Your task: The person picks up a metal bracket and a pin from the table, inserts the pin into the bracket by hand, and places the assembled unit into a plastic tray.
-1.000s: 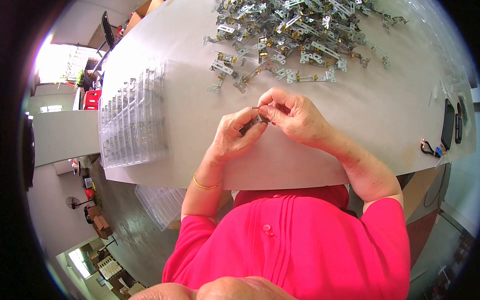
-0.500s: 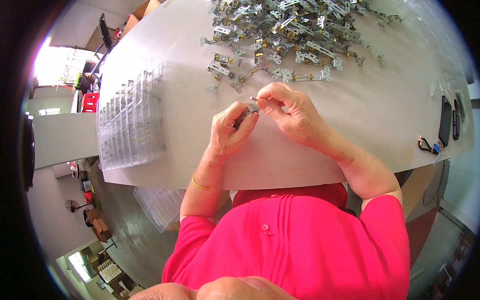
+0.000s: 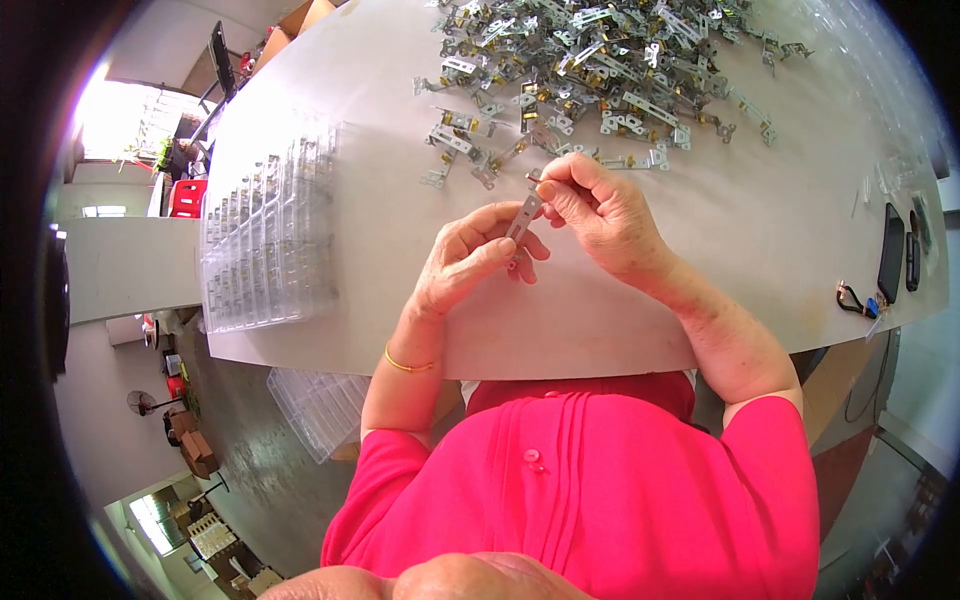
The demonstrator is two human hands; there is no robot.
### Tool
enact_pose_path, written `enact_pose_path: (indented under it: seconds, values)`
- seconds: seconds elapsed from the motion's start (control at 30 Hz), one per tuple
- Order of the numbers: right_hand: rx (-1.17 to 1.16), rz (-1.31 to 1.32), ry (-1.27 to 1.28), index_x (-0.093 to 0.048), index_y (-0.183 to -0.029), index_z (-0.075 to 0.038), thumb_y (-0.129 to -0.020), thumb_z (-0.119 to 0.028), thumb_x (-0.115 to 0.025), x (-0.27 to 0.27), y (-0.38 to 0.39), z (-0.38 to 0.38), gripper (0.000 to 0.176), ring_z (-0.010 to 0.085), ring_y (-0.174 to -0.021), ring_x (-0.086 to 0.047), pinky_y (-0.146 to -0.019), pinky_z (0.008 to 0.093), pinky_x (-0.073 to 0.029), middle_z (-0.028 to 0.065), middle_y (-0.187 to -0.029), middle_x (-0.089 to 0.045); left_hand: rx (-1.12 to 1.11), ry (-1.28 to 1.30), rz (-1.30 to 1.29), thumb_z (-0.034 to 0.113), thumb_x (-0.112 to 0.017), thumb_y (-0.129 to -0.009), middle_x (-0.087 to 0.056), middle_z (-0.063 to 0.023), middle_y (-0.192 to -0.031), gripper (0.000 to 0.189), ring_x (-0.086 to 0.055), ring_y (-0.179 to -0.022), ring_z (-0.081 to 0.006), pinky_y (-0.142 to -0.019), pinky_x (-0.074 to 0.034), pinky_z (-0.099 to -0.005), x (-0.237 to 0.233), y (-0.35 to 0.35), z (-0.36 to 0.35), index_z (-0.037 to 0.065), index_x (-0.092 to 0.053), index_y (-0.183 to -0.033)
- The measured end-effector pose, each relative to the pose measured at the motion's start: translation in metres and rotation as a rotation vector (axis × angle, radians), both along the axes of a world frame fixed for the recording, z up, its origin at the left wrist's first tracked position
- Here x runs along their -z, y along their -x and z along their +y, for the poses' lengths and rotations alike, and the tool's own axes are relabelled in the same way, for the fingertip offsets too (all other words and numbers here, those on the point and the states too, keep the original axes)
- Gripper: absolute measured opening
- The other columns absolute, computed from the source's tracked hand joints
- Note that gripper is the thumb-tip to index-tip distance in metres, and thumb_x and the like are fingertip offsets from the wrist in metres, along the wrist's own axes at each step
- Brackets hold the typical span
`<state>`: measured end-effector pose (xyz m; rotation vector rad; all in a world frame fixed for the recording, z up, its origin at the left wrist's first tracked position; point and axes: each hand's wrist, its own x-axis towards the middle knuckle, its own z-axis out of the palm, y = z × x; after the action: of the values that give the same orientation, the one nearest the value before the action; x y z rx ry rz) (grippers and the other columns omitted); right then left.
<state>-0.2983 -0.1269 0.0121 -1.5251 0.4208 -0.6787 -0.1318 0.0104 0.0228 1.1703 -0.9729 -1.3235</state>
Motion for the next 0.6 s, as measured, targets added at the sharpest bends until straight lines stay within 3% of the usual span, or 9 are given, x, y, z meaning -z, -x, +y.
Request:
enact_pose_path:
  seconds: [0.07, 0.13, 0.27, 0.43, 0.6]
  values:
    - [0.008, -0.002, 0.033, -0.062, -0.100, -0.004, -0.098, -0.010, -0.062, 0.000, -0.001, -0.002, 0.006, 0.0070, -0.076, -0.058, -0.068, 0.0242, -0.051, 0.0007, -0.088, -0.062, 0.044, -0.023, 0.057, 0.022, -0.058, -0.098, -0.068, -0.0149, -0.106, 0.043, -0.066, -0.084, -0.0168, -0.075, -0.052, -0.0301, 0.002, 0.000, -0.001, -0.004, -0.053, -0.132]
    - [0.260, -0.032, 0.530, -0.063, -0.100, -0.006, -0.096, -0.010, -0.065, 0.001, -0.003, -0.005, 0.006, 0.0079, -0.072, -0.058, -0.064, 0.0255, -0.049, 0.0015, -0.083, -0.063, -0.069, 0.053, 0.067, 0.015, -0.058, -0.099, -0.068, -0.0161, -0.108, 0.042, -0.066, -0.086, -0.0171, -0.073, -0.053, -0.0295, 0.009, 0.001, -0.002, -0.003, -0.048, -0.136]
    - [0.126, 0.142, 0.350, -0.064, -0.099, -0.007, -0.094, -0.010, -0.066, -0.009, 0.005, 0.001, 0.006, 0.0127, -0.066, -0.059, -0.060, 0.0281, -0.048, 0.0045, -0.078, -0.064, -0.192, 0.112, 0.023, 0.011, -0.059, -0.099, -0.068, -0.0155, -0.110, 0.046, -0.066, -0.085, -0.0165, -0.072, -0.053, -0.0285, 0.015, 0.001, -0.005, 0.000, -0.043, -0.140]
    - [0.043, 0.162, 0.418, -0.064, -0.096, -0.006, -0.091, -0.008, -0.067, -0.015, 0.003, 0.010, 0.006, 0.0248, -0.068, -0.065, -0.060, 0.0334, -0.049, 0.0119, -0.081, -0.066, -0.217, 0.129, -0.039, 0.001, -0.064, -0.093, -0.065, -0.0092, -0.106, 0.050, -0.060, -0.085, -0.0111, -0.074, -0.052, -0.0254, 0.012, 0.004, -0.006, 0.003, -0.042, -0.138]
    - [0.108, 0.127, 0.564, -0.062, -0.097, -0.005, -0.090, -0.005, -0.066, -0.007, 0.000, 0.011, 0.008, 0.0325, -0.072, -0.065, -0.061, 0.0374, -0.050, 0.0136, -0.083, -0.066, -0.244, 0.152, -0.131, -0.002, -0.068, -0.090, -0.063, -0.0074, -0.103, 0.053, -0.059, -0.085, -0.0097, -0.075, -0.051, -0.0240, 0.019, 0.006, -0.006, 0.005, -0.043, -0.137]
